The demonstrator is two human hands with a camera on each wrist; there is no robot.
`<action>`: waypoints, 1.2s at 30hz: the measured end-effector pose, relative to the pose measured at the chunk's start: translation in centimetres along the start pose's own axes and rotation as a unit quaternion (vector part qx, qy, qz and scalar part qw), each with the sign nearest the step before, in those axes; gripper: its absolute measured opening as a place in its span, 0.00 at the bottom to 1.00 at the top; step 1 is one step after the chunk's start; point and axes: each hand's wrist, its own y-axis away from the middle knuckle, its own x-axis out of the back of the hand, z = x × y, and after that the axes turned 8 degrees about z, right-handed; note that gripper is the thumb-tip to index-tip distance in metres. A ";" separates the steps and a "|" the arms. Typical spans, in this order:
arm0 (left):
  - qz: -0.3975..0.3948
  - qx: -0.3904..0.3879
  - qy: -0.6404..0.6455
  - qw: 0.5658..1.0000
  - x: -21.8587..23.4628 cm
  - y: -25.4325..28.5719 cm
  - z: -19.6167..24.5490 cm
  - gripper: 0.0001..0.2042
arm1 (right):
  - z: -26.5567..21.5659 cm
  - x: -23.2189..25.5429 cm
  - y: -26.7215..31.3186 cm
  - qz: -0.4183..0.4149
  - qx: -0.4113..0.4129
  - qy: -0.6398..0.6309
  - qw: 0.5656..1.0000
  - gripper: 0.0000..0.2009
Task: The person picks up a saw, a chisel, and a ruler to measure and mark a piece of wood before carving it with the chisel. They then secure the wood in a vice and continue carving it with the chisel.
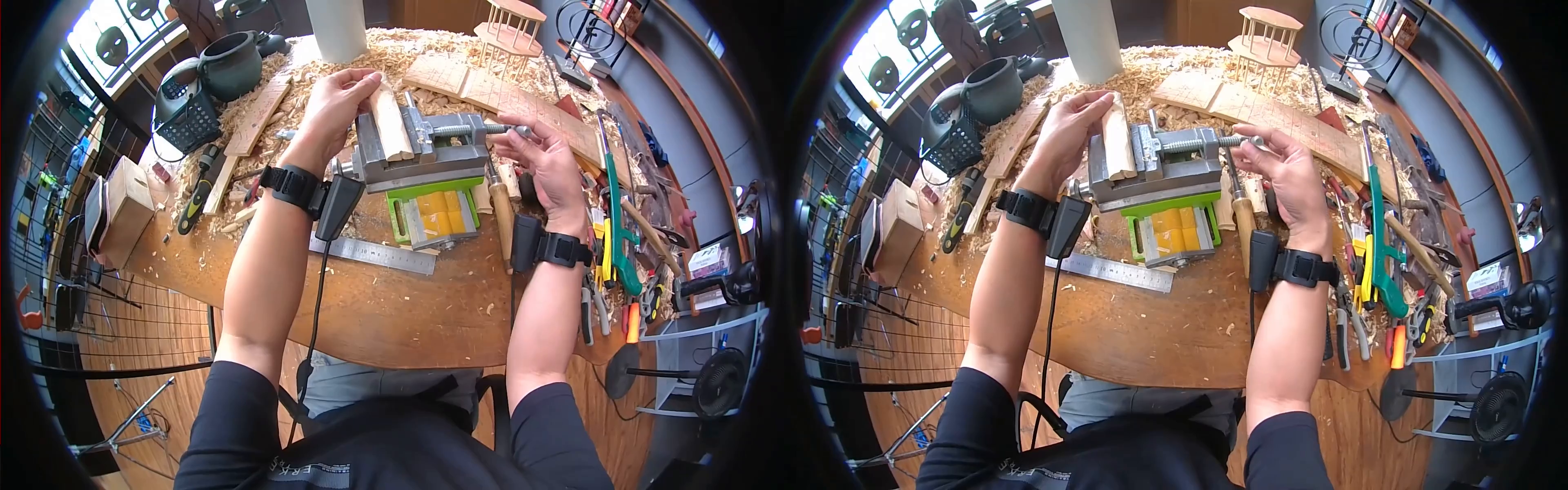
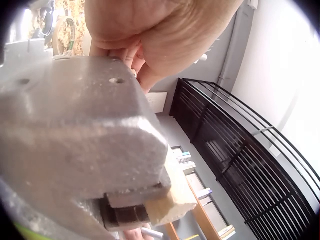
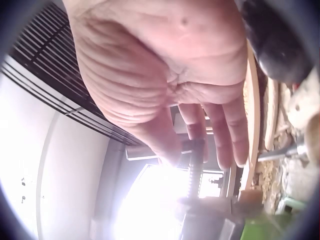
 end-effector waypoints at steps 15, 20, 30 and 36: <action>0.014 0.011 0.040 0.999 -0.7 0.0 -0.3 0.16 | -1.4 1.5 1.8 -0.096 -0.012 0.093 0.991 0.17; 0.018 0.014 0.037 0.999 -0.6 0.0 -0.5 0.16 | -0.3 1.7 0.9 -0.079 -0.020 0.197 0.977 0.15; 0.017 0.013 0.014 1.000 -0.7 -0.1 -0.5 0.15 | 2.2 0.4 -0.6 0.052 -0.018 0.133 0.990 0.32; 0.009 0.012 0.019 1.000 -0.4 -0.4 -0.8 0.16 | 2.2 -0.8 -0.6 0.093 -0.075 -0.022 0.993 0.22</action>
